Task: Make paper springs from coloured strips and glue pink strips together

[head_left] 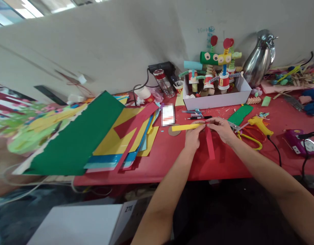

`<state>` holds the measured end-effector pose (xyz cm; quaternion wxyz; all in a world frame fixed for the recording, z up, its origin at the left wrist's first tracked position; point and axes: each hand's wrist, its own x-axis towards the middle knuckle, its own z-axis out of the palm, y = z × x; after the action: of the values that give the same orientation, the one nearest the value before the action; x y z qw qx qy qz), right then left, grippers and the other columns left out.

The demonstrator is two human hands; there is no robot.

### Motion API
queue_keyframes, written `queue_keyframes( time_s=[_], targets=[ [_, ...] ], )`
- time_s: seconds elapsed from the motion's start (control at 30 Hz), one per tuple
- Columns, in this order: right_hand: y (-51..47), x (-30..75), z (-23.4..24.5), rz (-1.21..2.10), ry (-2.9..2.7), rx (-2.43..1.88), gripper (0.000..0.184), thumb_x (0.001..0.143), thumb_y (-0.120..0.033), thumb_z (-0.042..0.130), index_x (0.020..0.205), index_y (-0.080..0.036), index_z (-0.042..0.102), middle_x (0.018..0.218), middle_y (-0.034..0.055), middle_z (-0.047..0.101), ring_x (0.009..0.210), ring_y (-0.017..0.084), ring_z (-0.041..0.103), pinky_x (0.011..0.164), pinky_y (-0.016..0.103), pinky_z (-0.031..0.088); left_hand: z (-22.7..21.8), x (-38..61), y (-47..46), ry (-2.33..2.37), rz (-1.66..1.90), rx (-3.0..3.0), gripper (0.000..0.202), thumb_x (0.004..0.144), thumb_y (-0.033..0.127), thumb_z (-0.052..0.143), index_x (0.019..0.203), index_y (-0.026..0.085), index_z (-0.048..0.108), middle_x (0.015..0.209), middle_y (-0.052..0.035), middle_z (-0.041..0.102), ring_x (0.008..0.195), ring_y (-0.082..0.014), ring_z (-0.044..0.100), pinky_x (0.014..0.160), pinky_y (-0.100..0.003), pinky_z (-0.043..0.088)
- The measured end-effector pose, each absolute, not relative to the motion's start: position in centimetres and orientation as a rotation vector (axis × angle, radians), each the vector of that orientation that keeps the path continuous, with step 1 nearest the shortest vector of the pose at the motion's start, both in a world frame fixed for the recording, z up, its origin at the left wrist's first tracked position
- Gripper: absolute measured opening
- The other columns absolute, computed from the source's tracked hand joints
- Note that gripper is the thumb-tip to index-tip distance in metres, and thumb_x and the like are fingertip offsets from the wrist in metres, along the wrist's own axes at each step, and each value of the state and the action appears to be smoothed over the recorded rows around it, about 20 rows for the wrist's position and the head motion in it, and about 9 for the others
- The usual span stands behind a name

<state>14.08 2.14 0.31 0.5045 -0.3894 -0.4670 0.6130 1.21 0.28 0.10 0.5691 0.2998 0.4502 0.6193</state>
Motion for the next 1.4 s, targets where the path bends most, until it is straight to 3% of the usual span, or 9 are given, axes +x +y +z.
queue_keyframes(
  time_s=[0.17, 0.33, 0.6, 0.8, 0.97, 1.07, 1.23, 1.33, 1.4],
  targets=[
    [2.0, 14.2, 0.6, 1.427, -1.195, -0.948, 0.033, 0.061, -0.032, 0.081, 0.091, -0.024, 0.073, 0.071, -0.0037, 0.064, 0.07, 0.013, 0.057, 0.072, 0.029, 0.049, 0.1, 1.1, 0.0, 1.06, 1.534, 0.823, 0.023, 0.06, 0.026, 0.08, 0.08, 0.021, 0.069, 0.082, 0.0013, 0.068, 0.077, -0.0124, 0.063, 0.079, -0.027, 0.05],
    [2.0, 14.4, 0.9, 1.45, -1.205, -0.953, 0.027, 0.059, -0.041, 0.083, 0.075, -0.022, 0.073, 0.077, -0.0004, 0.07, 0.074, 0.015, 0.062, 0.076, 0.032, 0.052, 0.4, 1.0, -0.1, 1.014, 1.54, 0.858, 0.031, 0.062, 0.028, 0.082, 0.089, 0.022, 0.069, 0.082, 0.0008, 0.069, 0.077, -0.0122, 0.064, 0.081, -0.027, 0.051],
    [1.8, 14.4, 1.3, 1.366, -1.217, -0.923, 0.027, 0.059, -0.043, 0.082, 0.074, -0.022, 0.074, 0.072, -0.0002, 0.07, 0.068, 0.014, 0.06, 0.07, 0.031, 0.051, 0.6, 1.3, -0.1, 1.003, 1.472, 0.809, 0.028, 0.056, 0.031, 0.086, 0.079, 0.019, 0.074, 0.084, -0.0034, 0.074, 0.086, -0.0194, 0.068, 0.088, -0.035, 0.052],
    [1.8, 14.7, 1.8, 1.526, -1.125, -0.948, 0.022, 0.057, -0.037, 0.082, 0.069, -0.021, 0.072, 0.067, -0.002, 0.066, 0.065, 0.012, 0.058, 0.068, 0.029, 0.049, 1.2, 1.0, -0.3, 1.011, 1.45, 0.863, 0.028, 0.056, 0.031, 0.086, 0.078, 0.018, 0.077, 0.08, -0.0041, 0.075, 0.08, -0.0198, 0.069, 0.082, -0.034, 0.053],
    [2.2, 15.8, 2.4, 1.661, -1.281, -1.002, 0.019, 0.058, -0.033, 0.082, 0.068, -0.019, 0.072, 0.061, -0.0018, 0.065, 0.057, 0.011, 0.055, 0.06, 0.027, 0.046, 1.5, -0.2, -0.1, 1.073, 1.275, 0.92, 0.024, 0.049, 0.026, 0.089, 0.065, 0.017, 0.074, 0.063, -0.0021, 0.07, 0.06, -0.0148, 0.061, 0.062, -0.028, 0.049],
    [2.3, 16.1, 2.6, 1.716, -1.343, -0.992, 0.02, 0.058, -0.033, 0.083, 0.069, -0.019, 0.074, 0.057, -0.0015, 0.064, 0.053, 0.01, 0.054, 0.057, 0.026, 0.045, 1.4, -1.0, 0.2, 1.063, 1.173, 0.895, 0.024, 0.048, 0.026, 0.09, 0.063, 0.016, 0.073, 0.062, -0.0031, 0.069, 0.056, -0.0133, 0.058, 0.058, -0.027, 0.047],
    [2.2, 15.5, 2.2, 1.678, -1.006, -0.914, 0.028, 0.056, -0.042, 0.085, 0.071, -0.021, 0.073, 0.062, -0.001, 0.067, 0.056, 0.01, 0.057, 0.058, 0.025, 0.047, 1.6, -1.3, 0.1, 0.888, 1.13, 0.798, 0.03, 0.057, 0.034, 0.088, 0.079, 0.018, 0.077, 0.082, -0.0081, 0.074, 0.078, -0.0205, 0.068, 0.073, -0.033, 0.053],
    [2.0, 14.6, 1.7, 1.59, -0.838, -0.889, 0.034, 0.052, -0.046, 0.088, 0.068, -0.021, 0.07, 0.062, -0.0021, 0.065, 0.058, 0.01, 0.058, 0.062, 0.026, 0.05, 1.3, -0.1, -0.3, 0.822, 1.202, 0.903, 0.049, 0.05, 0.025, 0.091, 0.096, 0.023, 0.075, 0.098, -0.0051, 0.074, 0.095, -0.0205, 0.067, 0.085, -0.031, 0.052],
    [1.8, 14.0, 1.4, 1.541, -0.801, -0.892, 0.036, 0.05, -0.046, 0.088, 0.068, -0.022, 0.068, 0.064, -0.0028, 0.066, 0.06, 0.011, 0.059, 0.066, 0.027, 0.052, 0.7, 0.8, -0.3, 0.824, 1.262, 0.929, 0.049, 0.052, 0.029, 0.09, 0.098, 0.024, 0.073, 0.1, -0.0034, 0.072, 0.097, -0.0195, 0.066, 0.087, -0.03, 0.051]
  ],
)
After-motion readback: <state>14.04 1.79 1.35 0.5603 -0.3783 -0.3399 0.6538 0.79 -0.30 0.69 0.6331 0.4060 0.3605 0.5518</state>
